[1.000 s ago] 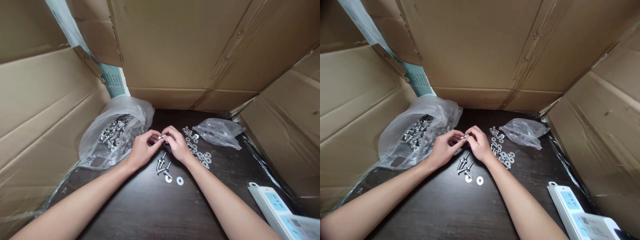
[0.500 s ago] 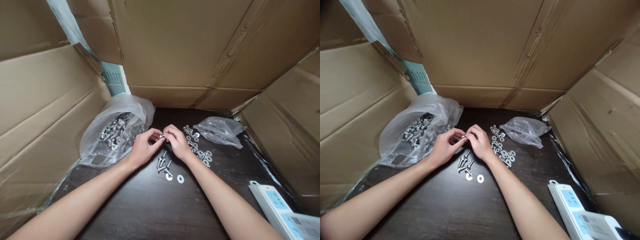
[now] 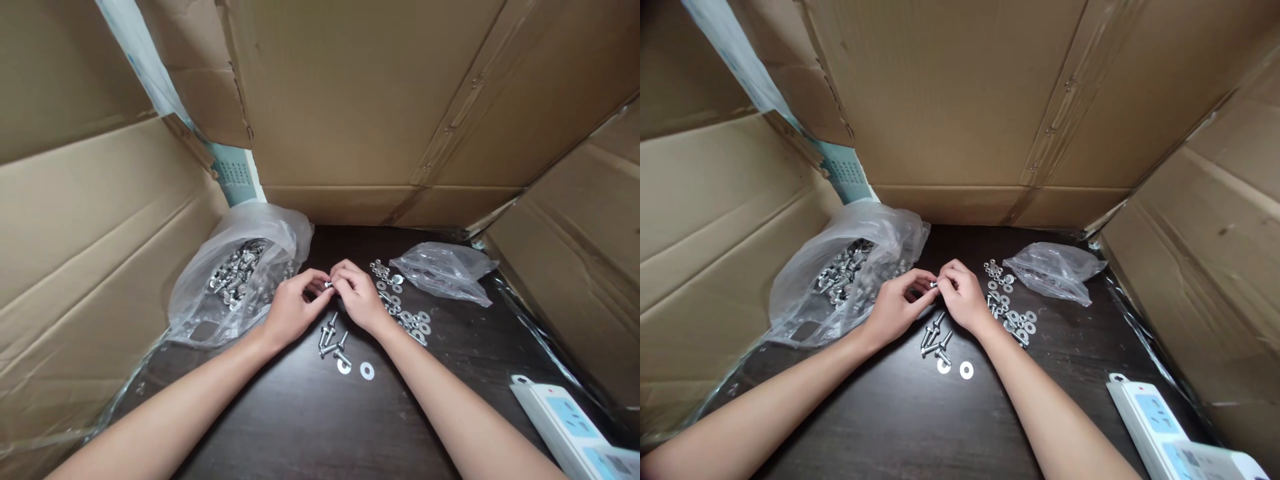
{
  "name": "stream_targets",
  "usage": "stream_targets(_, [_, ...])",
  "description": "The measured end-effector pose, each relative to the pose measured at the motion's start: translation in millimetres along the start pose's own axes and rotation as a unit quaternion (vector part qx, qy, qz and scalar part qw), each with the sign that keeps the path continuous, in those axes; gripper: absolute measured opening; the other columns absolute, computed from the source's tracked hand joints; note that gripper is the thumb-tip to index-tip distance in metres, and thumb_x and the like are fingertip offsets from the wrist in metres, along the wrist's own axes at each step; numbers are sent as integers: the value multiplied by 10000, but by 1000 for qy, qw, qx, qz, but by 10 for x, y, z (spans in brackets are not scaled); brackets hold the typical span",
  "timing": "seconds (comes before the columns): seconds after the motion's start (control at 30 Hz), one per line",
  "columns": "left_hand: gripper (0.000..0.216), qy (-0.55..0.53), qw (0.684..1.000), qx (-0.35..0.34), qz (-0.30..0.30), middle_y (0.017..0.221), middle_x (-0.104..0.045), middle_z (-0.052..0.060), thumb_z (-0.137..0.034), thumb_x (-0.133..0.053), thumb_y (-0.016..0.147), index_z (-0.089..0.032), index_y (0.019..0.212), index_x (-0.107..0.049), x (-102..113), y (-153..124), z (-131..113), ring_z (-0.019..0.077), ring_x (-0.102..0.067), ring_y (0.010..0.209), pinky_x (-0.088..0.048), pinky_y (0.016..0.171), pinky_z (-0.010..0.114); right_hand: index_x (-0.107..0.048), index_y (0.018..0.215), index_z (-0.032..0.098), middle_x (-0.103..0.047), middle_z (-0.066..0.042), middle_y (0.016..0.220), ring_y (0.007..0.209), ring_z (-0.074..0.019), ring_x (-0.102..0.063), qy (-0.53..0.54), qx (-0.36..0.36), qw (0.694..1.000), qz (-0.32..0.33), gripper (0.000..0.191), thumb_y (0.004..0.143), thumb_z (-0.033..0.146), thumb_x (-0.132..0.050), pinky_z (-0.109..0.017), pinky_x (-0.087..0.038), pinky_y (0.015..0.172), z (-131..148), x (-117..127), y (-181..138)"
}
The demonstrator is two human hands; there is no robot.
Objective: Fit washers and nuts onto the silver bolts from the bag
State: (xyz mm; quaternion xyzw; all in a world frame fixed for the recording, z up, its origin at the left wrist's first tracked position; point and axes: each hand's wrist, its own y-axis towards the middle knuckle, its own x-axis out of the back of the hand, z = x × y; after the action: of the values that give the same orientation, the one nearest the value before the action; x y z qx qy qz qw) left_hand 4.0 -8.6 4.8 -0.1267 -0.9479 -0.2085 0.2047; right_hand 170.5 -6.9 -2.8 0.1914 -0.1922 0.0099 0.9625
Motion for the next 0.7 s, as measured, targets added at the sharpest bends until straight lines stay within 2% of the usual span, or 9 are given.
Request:
stream_targets(0.27, [131,-15,1000,16,-6,886,-768,22,-262,-701,881,-195,994,-703,10,17,1,157,-712,776,-542,646,234,-558,637,200,-560,-30,799,739,-168,-545,12,-12,1000,4,304,927,260,-491,-314,-406,673,26,21,1])
stream_targets(0.5, [127,-17,1000,17,-4,889,-767,20,-245,-688,886,-189,998,-704,7,16,17,158,-714,791,-553,674,240,-580,756,200,-536,-13,831,688,-153,-518,36,-16,999,2,91,830,186,-529,-301,-400,624,4,29,-5])
stream_targets(0.7, [123,-8,1000,11,-2,881,-764,8,-239,-690,884,-187,994,-708,-1,17,15,155,-713,788,-540,648,224,-544,701,206,-549,-24,812,744,-174,-532,1,11,1000,3,169,859,188,-488,-312,-399,667,-11,16,1])
